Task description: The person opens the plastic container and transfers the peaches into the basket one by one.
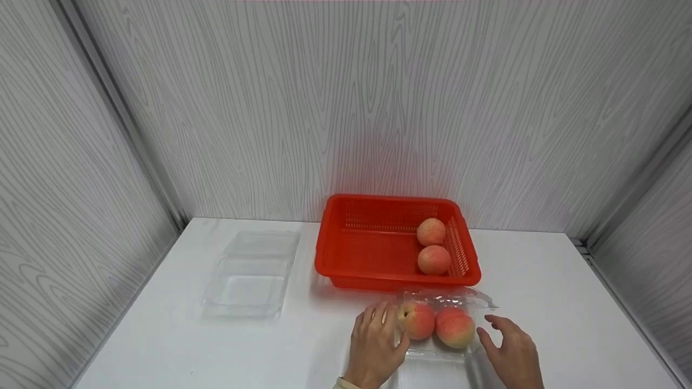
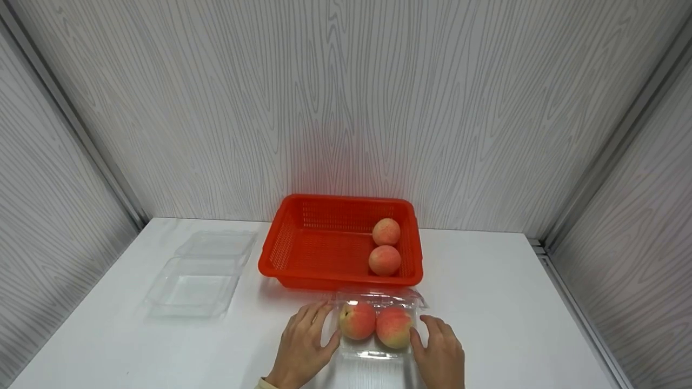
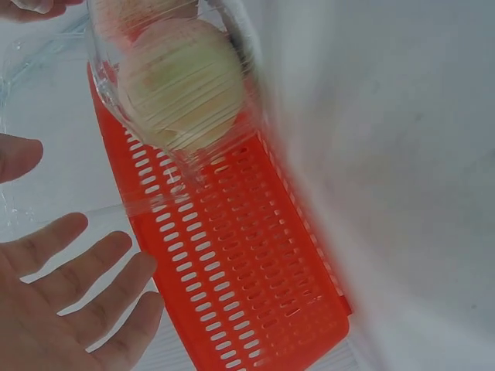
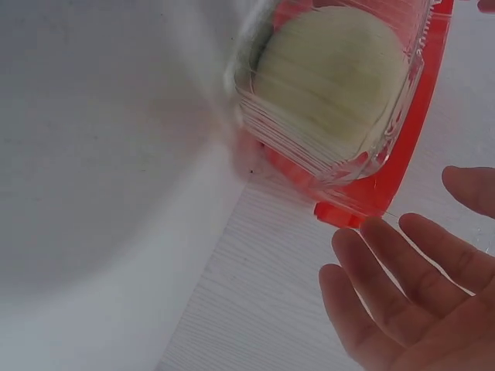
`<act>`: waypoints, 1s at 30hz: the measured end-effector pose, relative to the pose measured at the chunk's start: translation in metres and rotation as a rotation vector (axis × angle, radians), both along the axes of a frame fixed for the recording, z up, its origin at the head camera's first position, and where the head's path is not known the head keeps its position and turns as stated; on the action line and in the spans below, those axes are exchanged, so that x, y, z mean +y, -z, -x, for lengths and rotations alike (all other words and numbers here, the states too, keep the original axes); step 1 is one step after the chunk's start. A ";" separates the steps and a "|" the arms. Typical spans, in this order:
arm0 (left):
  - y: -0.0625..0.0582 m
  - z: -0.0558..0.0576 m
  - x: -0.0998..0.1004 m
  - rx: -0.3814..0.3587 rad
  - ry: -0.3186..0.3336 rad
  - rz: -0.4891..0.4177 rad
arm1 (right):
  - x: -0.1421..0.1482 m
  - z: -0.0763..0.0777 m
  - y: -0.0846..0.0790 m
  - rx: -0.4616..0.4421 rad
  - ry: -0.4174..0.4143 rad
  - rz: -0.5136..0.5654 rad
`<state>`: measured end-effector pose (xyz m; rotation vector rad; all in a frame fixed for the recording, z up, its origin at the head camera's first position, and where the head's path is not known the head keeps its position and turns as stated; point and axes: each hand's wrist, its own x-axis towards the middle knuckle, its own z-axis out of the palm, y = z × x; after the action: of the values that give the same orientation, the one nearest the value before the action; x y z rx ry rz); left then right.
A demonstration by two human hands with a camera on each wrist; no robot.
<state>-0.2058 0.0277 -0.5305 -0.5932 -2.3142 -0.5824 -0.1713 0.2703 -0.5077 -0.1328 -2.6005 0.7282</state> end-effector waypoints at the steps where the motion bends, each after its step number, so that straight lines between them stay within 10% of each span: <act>1: 0.001 0.000 0.000 0.004 0.002 0.009 | -0.001 0.001 0.000 -0.004 -0.016 -0.005; 8: 0.006 0.000 -0.003 0.003 0.013 0.090 | -0.007 0.004 0.004 0.029 -0.134 -0.029; 16: 0.007 -0.004 -0.004 -0.197 0.011 0.268 | -0.013 0.005 0.014 0.131 -0.221 -0.102; 30: 0.008 -0.003 -0.008 -0.316 0.039 0.378 | -0.018 0.018 0.023 0.217 -0.335 -0.288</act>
<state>-0.2029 0.0193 -0.5387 -0.7674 -2.7453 -0.2670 -0.1894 0.2522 -0.5310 0.4522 -2.5076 0.4368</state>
